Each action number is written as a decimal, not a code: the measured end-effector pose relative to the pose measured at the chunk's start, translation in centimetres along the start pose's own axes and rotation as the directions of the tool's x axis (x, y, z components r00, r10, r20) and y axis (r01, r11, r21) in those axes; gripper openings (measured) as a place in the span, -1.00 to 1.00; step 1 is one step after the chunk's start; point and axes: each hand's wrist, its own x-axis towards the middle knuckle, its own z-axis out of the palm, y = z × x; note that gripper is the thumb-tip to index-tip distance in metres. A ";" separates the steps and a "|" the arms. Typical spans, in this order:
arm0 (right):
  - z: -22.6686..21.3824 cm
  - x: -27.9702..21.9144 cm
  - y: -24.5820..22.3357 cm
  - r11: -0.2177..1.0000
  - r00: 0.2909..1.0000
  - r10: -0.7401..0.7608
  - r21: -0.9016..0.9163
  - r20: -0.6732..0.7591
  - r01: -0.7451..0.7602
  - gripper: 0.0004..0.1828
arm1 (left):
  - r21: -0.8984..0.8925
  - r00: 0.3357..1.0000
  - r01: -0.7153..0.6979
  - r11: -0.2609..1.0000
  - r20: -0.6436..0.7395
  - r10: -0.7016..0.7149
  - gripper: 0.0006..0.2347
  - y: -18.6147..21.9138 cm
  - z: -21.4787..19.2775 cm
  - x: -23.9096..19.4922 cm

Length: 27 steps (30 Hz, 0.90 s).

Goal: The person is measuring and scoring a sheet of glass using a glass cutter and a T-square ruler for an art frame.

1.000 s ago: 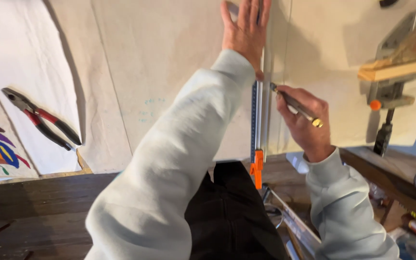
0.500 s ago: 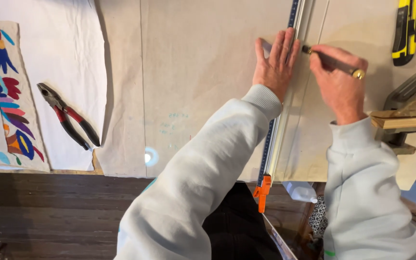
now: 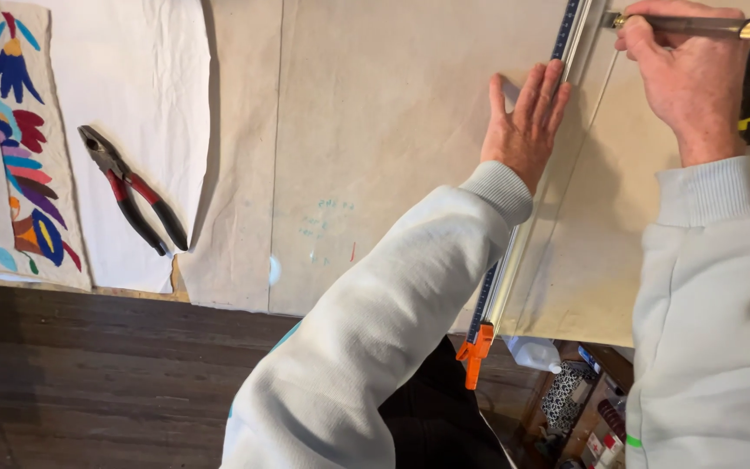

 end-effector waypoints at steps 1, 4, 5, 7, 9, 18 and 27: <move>-0.1 0.1 0.2 0.998 0.998 -0.060 -0.034 0.003 0.060 -0.83 | 0.003 1.000 -0.008 1.000 0.006 0.008 -0.34 0.0 0.0 0.1; -0.2 0.3 -0.3 0.996 0.998 -0.065 -0.057 0.000 0.065 -0.87 | -0.012 1.000 -0.020 1.000 0.016 0.020 -0.33 0.2 -0.1 0.3; -0.1 0.5 -0.7 0.999 1.000 -0.015 -0.041 -0.007 0.014 -0.89 | -0.024 1.000 -0.018 1.000 0.021 0.018 -0.33 0.2 -0.1 0.3; -0.1 0.4 -0.1 0.992 0.999 -0.052 -0.114 -0.005 0.051 -0.88 | -0.011 0.999 -0.017 1.000 0.031 0.018 -0.32 -0.1 -0.5 0.2; 0.0 0.2 -0.1 0.979 0.996 -0.087 -0.187 -0.001 0.085 -0.86 | 0.002 0.999 -0.020 1.000 0.041 0.020 -0.30 0.0 -0.4 0.2; 0.0 -0.2 1.2 0.973 0.995 -0.103 -0.209 -0.017 0.097 -0.85 | -0.008 1.000 -0.003 1.000 -0.011 0.003 -0.33 0.4 0.4 0.4; 0.4 -1.0 2.3 0.958 0.988 -0.146 -0.256 -0.044 0.130 -0.87 | -0.035 0.999 -0.005 0.999 -0.048 0.003 -0.37 0.6 1.5 0.3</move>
